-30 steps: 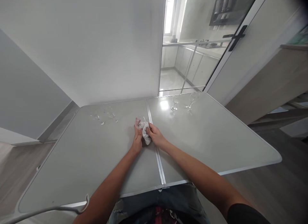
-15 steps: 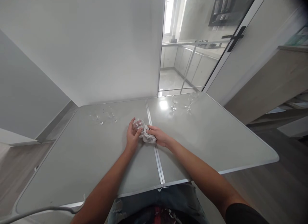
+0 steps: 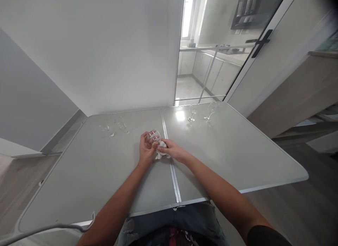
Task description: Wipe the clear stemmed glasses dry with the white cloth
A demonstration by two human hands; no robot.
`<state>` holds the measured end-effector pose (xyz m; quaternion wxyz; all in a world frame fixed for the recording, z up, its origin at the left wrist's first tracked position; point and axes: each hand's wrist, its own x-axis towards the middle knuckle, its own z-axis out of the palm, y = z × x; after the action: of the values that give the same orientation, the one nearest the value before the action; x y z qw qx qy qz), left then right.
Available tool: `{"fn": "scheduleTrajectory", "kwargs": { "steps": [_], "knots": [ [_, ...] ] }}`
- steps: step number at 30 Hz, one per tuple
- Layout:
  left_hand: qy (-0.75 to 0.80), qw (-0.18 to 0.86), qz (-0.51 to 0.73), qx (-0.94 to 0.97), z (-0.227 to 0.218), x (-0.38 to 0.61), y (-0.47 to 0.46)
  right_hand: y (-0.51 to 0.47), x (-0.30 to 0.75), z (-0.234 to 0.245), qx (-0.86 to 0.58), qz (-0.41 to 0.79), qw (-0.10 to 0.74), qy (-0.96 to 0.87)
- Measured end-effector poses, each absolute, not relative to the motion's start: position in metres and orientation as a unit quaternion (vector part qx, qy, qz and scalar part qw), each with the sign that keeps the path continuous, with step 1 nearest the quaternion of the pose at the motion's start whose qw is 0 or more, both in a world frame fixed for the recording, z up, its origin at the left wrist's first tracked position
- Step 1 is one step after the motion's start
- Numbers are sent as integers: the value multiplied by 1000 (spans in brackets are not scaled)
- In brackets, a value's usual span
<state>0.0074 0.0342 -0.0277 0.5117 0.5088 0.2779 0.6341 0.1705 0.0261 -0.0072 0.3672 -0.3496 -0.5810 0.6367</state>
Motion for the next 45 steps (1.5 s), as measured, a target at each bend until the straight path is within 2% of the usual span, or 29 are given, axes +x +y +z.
{"fn": "scheduleTrajectory", "kwargs": {
  "steps": [3,5,7,10,12,14,18,20,21,23,27,29,31,35,37,39,43,45],
  "knots": [
    [265,536,628,498,-28,9,34,26,177,-4,-280,757,319,-497],
    [265,535,627,501,-29,10,33,27,180,-2,-288,727,312,-540],
    [279,519,630,505,-30,11,33,25,178,-1,-362,592,324,-643],
    [311,481,645,506,-29,10,33,21,170,0,-508,302,316,-742],
    [318,468,653,503,-28,9,33,18,164,-1,-548,220,304,-748],
    [313,482,643,506,-26,8,33,18,163,-2,-524,293,313,-736],
    [289,538,603,514,-26,6,35,23,170,-3,-354,654,318,-588],
    [283,544,603,511,-28,6,36,24,174,-2,-304,735,306,-523],
    [284,539,607,510,-28,6,37,24,174,-2,-306,730,309,-527],
    [293,522,618,509,-29,6,37,23,172,-1,-364,630,325,-604],
    [335,484,633,503,-29,5,36,17,165,1,-529,260,296,-751],
    [344,478,634,501,-29,4,36,16,163,1,-551,208,292,-754],
    [339,489,628,501,-29,4,36,18,164,0,-519,315,311,-732],
    [309,533,611,498,-31,5,37,24,172,-3,-348,687,316,-554],
    [300,539,613,495,-32,5,37,26,175,-3,-316,731,314,-517],
    [307,527,619,496,-33,5,38,25,175,-2,-367,641,321,-593],
    [342,486,628,503,-32,4,40,22,172,2,-516,272,268,-766],
    [341,486,629,501,-30,3,40,22,172,2,-530,207,239,-787]
  ]
}}
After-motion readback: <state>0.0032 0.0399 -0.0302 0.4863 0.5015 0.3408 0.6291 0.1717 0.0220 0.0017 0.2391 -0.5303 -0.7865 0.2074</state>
